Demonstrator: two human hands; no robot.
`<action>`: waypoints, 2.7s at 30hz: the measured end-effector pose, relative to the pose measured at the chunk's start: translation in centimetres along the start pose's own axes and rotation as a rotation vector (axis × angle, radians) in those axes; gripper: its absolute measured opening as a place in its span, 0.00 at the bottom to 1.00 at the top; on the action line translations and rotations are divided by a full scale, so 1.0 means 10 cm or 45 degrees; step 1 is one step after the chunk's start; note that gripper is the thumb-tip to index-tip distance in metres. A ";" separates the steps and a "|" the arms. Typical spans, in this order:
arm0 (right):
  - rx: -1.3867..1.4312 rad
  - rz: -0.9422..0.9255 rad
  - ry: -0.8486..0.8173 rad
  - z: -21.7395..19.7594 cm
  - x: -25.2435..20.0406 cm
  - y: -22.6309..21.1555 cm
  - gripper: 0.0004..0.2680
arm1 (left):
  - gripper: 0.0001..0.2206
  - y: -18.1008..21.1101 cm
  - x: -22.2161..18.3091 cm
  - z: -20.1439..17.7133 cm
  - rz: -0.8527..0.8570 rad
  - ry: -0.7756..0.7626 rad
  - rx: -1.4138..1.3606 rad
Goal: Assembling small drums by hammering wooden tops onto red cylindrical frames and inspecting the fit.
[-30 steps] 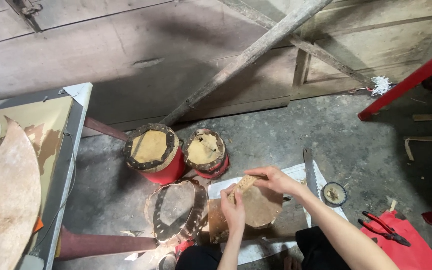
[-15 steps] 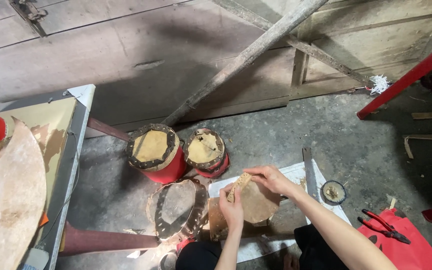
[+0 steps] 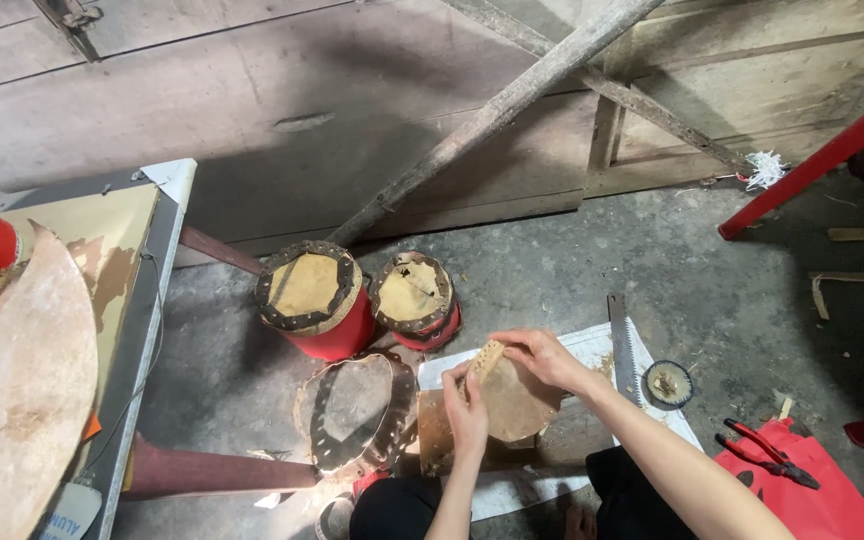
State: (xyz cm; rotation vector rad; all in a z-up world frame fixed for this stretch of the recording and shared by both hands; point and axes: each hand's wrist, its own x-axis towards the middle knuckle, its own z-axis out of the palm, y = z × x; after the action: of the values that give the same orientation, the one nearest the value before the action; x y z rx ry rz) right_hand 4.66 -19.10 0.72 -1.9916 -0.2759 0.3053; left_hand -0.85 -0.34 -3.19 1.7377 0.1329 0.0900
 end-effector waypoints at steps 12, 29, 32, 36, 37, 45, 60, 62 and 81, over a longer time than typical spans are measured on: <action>0.195 0.188 0.460 -0.14 -0.16 -0.16 0.17 | 0.08 -0.15 0.02 0.03 -0.090 0.086 0.017; 0.346 0.537 0.789 0.36 -0.69 -0.37 0.22 | 0.09 -0.20 0.02 0.06 -0.075 0.140 0.070; 0.192 0.350 0.692 0.38 -0.60 -0.15 0.19 | 0.08 -0.21 0.03 0.08 -0.094 0.144 0.075; -0.055 0.197 0.798 0.51 -0.54 0.10 0.14 | 0.08 -0.33 0.03 0.11 -0.083 0.196 0.062; -0.054 0.194 0.793 0.50 -0.55 0.09 0.14 | 0.08 -0.36 0.03 0.12 -0.084 0.202 0.062; -0.114 0.182 0.794 0.47 -0.54 0.06 0.13 | 0.07 -0.39 0.04 0.12 -0.066 0.245 -0.011; -0.059 0.214 0.804 0.47 -0.58 -0.17 0.14 | 0.06 -0.29 0.02 0.12 -0.011 0.254 0.025; -0.079 0.218 0.813 0.48 -0.57 -0.12 0.14 | 0.09 -0.21 0.02 0.10 0.019 0.240 0.020; -0.178 0.374 0.795 0.50 -0.57 -0.15 0.15 | 0.13 -0.03 0.00 0.07 0.030 0.139 0.067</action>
State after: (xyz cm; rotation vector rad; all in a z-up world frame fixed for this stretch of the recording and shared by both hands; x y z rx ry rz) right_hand -2.49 -16.11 0.57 -2.1558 0.4036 -0.1651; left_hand -0.76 -0.96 -3.63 1.7878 0.1965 0.2004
